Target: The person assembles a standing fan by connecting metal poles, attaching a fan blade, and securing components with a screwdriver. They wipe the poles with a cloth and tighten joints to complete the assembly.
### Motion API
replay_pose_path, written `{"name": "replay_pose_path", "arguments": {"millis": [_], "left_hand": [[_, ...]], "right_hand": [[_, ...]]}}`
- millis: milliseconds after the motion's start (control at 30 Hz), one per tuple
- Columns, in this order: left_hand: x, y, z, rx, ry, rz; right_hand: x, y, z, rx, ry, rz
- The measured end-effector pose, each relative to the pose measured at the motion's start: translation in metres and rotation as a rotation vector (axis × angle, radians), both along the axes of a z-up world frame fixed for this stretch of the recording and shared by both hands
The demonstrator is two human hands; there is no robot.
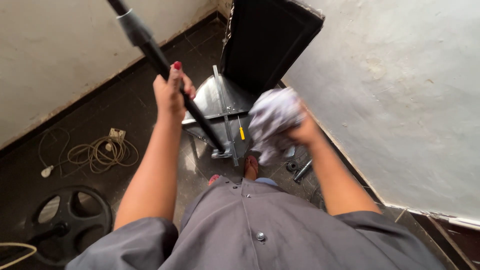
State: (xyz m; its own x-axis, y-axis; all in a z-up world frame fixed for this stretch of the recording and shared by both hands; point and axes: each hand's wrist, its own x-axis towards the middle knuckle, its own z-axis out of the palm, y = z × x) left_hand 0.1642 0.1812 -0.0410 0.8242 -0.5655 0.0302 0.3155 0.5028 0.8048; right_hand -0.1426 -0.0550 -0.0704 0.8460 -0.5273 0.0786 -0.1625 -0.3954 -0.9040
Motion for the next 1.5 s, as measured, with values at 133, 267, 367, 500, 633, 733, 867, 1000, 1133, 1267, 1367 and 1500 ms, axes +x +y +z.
{"name": "replay_pose_path", "arguments": {"millis": [133,267,367,500,633,733,867,1000,1133,1267,1367,1500], "left_hand": [[-0.006,0.047,-0.023,0.125,-0.029,0.066],[-0.030,0.065,-0.052,0.155,-0.047,0.133],[-0.046,0.070,-0.067,0.149,-0.016,0.162],[-0.060,0.073,-0.078,0.136,0.058,0.248],[-0.067,0.072,-0.084,0.100,0.107,0.325],[-0.074,0.072,-0.087,0.044,0.138,0.363],[-0.081,0.068,-0.090,0.076,0.168,0.394],[-0.083,0.053,-0.093,0.124,0.184,0.385],[-0.088,0.036,-0.098,0.112,0.197,0.358],[-0.089,0.028,-0.101,0.144,0.179,0.338],[-0.090,0.024,-0.102,0.134,0.171,0.335],[-0.083,0.017,-0.101,0.129,0.207,0.352]], "right_hand": [[-0.014,-0.075,0.055,0.291,-0.257,-0.102],[0.020,-0.158,0.087,0.259,-0.349,-0.140],[0.084,-0.214,0.077,0.277,-0.435,-0.172],[0.175,-0.259,0.035,-0.337,-0.021,-0.429],[0.197,-0.251,-0.004,-0.879,0.331,-0.383],[0.192,-0.237,-0.013,-0.850,0.350,-0.458],[0.189,-0.239,-0.011,-1.070,0.143,-0.376],[0.205,-0.257,-0.016,-0.916,0.143,-0.278],[0.216,-0.269,-0.017,-0.552,-0.164,-0.323],[0.228,-0.258,-0.005,-0.811,-0.107,-0.234],[0.224,-0.237,0.006,-0.960,0.200,-0.131],[0.204,-0.207,0.025,-1.042,0.027,-0.165]]}}
